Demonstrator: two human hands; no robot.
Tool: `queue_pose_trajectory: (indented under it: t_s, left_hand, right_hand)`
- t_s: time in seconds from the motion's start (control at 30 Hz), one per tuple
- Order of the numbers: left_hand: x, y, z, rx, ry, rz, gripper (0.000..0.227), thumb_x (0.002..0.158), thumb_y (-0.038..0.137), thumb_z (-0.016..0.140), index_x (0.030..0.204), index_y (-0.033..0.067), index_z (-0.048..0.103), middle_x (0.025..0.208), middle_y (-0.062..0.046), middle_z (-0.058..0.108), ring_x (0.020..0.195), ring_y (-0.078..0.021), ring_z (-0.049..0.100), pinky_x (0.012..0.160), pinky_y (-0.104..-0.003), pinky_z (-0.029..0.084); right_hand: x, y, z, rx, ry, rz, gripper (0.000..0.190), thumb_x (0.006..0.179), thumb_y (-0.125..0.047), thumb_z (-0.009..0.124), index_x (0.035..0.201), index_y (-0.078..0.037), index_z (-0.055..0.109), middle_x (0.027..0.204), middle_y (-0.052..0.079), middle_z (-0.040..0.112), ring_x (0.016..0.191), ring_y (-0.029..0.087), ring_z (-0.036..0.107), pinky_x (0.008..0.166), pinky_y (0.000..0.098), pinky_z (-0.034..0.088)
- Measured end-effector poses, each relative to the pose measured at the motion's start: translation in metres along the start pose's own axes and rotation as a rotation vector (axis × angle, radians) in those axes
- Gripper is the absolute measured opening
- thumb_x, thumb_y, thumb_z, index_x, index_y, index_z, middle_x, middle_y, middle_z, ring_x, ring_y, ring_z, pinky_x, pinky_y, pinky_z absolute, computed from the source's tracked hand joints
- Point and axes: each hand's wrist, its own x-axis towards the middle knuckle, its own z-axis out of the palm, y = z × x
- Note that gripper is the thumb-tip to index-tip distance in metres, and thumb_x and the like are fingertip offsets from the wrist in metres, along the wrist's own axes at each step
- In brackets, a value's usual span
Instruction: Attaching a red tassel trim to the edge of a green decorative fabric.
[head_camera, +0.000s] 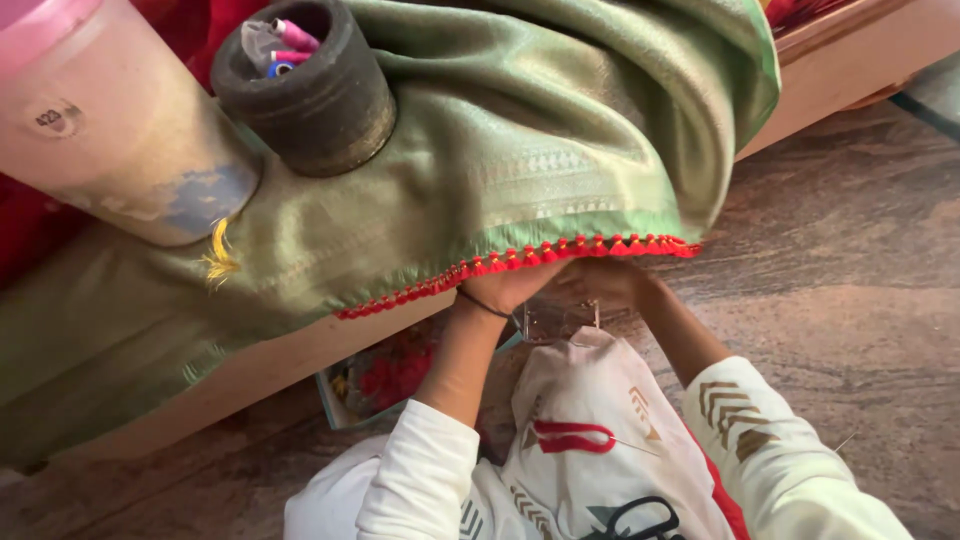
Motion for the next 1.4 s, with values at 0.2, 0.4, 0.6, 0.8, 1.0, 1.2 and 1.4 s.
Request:
queue_pose_trajectory:
  t_s: [0.2, 0.4, 0.6, 0.8, 1.0, 1.2, 1.4]
  left_hand:
    - [-0.022, 0.022, -0.01, -0.147, 0.098, 0.094, 0.068, 0.106, 0.052, 0.045, 0.156, 0.0063, 0.042, 0.162, -0.016, 0.041, 0.148, -0.0394, 0.039, 0.124, -0.06, 0.031]
    - [-0.025, 0.018, -0.016, -0.145, 0.052, 0.011, 0.075, 0.103, 0.057, 0.047, 0.157, 0.0056, 0.04, 0.162, -0.02, 0.039, 0.148, -0.0429, 0.036, 0.121, -0.063, 0.031]
    - [-0.024, 0.015, -0.009, -0.175, 0.075, -0.031, 0.075, 0.104, 0.057, 0.046, 0.16, 0.0085, 0.037, 0.166, -0.021, 0.035, 0.15, -0.0453, 0.033, 0.121, -0.066, 0.031]
    - [-0.04, 0.024, -0.015, -0.048, 0.032, 0.021, 0.078, 0.103, 0.059, 0.048, 0.162, 0.01, 0.035, 0.167, -0.019, 0.032, 0.152, -0.0446, 0.032, 0.123, -0.068, 0.029]
    - [-0.052, 0.039, -0.018, 0.059, 0.025, 0.094, 0.086, 0.096, 0.061, 0.053, 0.16, 0.0073, 0.034, 0.168, -0.023, 0.028, 0.153, -0.0495, 0.028, 0.125, -0.069, 0.024]
    - [-0.055, 0.04, 0.001, 0.06, 0.106, 0.123, 0.083, 0.097, 0.06, 0.054, 0.16, 0.0102, 0.035, 0.17, -0.02, 0.028, 0.155, -0.0469, 0.027, 0.125, -0.071, 0.022]
    - [-0.059, 0.052, -0.027, 0.098, 0.0, 0.127, 0.081, 0.096, 0.06, 0.054, 0.158, 0.0099, 0.04, 0.166, -0.018, 0.033, 0.153, -0.0463, 0.029, 0.123, -0.073, 0.021]
  right_hand:
    - [-0.048, -0.086, 0.047, 0.063, 0.191, -0.853, 0.053, 0.111, -0.028, 0.058, 0.155, -0.001, 0.047, 0.141, 0.018, 0.056, 0.123, 0.028, 0.056, 0.108, 0.0484, 0.048]
    - [-0.095, -0.089, 0.002, 0.466, 0.093, -1.034, 0.066, 0.107, -0.052, 0.04, 0.158, -0.009, 0.042, 0.162, 0.014, 0.046, 0.151, 0.03, 0.047, 0.13, 0.0503, 0.039]
    - [-0.131, -0.1, -0.018, 1.091, 0.032, -1.044, 0.069, 0.109, -0.049, 0.035, 0.158, -0.002, 0.043, 0.163, 0.024, 0.046, 0.151, 0.041, 0.045, 0.129, 0.0581, 0.038]
    - [-0.146, -0.111, -0.014, 1.041, 0.091, -1.164, 0.079, 0.101, -0.057, 0.036, 0.153, 0.001, 0.047, 0.157, 0.023, 0.051, 0.148, 0.041, 0.048, 0.126, 0.0542, 0.039]
    - [-0.157, -0.121, -0.01, 1.197, 0.068, -1.182, 0.056, 0.119, -0.048, 0.028, 0.14, 0.001, 0.044, 0.143, 0.019, 0.046, 0.13, 0.036, 0.047, 0.118, 0.0506, 0.037]
    - [-0.133, -0.106, -0.023, 1.019, 0.09, -1.185, 0.064, 0.11, -0.041, 0.035, 0.155, 0.004, 0.046, 0.154, 0.025, 0.048, 0.143, 0.038, 0.05, 0.123, 0.0511, 0.04]
    - [-0.13, -0.089, -0.036, 0.755, 0.194, -1.057, 0.076, 0.096, -0.061, 0.048, 0.151, -0.009, 0.045, 0.153, 0.016, 0.052, 0.143, 0.036, 0.052, 0.123, 0.0566, 0.044]
